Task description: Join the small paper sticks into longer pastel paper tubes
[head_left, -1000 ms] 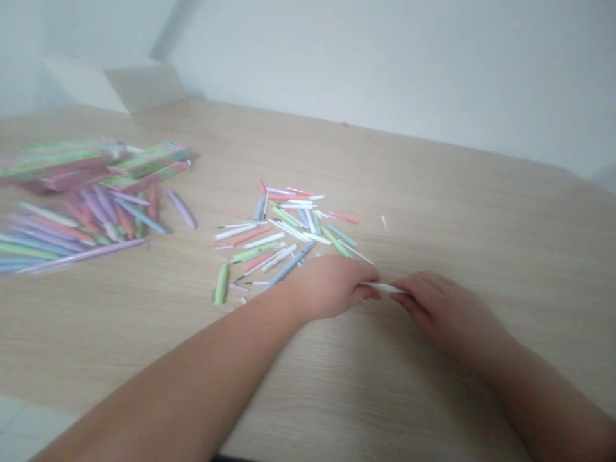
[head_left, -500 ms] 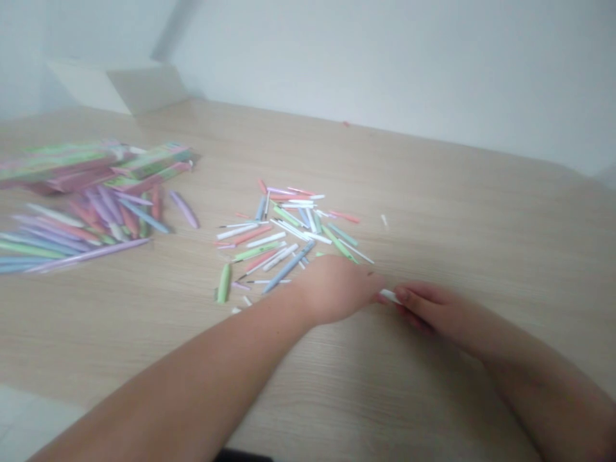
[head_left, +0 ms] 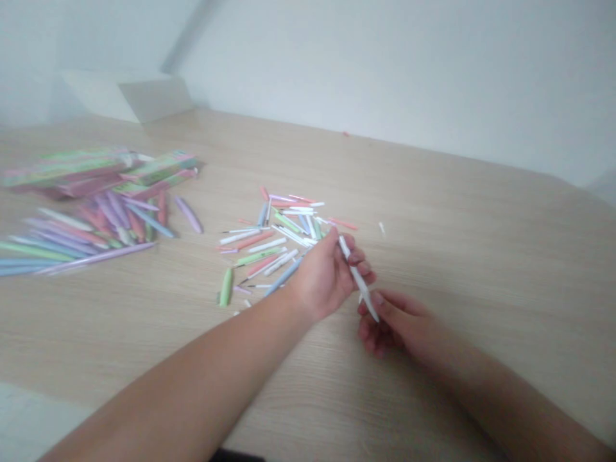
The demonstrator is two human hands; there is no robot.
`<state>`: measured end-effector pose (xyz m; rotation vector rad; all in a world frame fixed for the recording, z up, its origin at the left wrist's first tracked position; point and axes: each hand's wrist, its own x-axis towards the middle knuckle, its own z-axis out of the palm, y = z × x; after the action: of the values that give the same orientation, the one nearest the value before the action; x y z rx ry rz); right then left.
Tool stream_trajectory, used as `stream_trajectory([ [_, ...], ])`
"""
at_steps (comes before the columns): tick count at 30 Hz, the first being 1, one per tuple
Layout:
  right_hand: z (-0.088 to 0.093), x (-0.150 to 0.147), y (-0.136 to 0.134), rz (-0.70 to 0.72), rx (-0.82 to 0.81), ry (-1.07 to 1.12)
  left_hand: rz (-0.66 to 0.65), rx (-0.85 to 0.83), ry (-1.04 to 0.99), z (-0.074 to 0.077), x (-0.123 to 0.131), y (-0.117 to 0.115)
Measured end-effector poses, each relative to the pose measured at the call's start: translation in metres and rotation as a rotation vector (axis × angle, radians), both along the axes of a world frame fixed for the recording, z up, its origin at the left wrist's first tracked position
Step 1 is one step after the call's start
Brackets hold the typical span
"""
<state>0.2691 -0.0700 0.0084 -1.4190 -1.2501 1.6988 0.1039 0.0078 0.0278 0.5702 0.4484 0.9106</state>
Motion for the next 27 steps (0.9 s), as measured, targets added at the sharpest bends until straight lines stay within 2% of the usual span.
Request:
stream_trajectory([
  [7,0.001,-0.001,-0.003,0.193,0.117,-0.104,0.041,-0.130,-0.054,0.004,-0.010,0.009],
  [15,-0.001,-0.004,-0.004,0.225,0.173,-0.171,-0.001,-0.105,-0.037,0.007,-0.010,0.007],
  [19,-0.001,-0.006,-0.005,0.153,0.178,-0.266,-0.029,-0.006,-0.039,0.009,-0.012,0.006],
  [23,-0.002,-0.007,-0.005,0.089,0.170,-0.327,-0.049,0.215,0.051,0.008,-0.009,0.002],
  [27,-0.002,-0.007,-0.005,0.081,0.166,-0.336,-0.038,0.360,0.132,0.004,-0.009,-0.002],
])
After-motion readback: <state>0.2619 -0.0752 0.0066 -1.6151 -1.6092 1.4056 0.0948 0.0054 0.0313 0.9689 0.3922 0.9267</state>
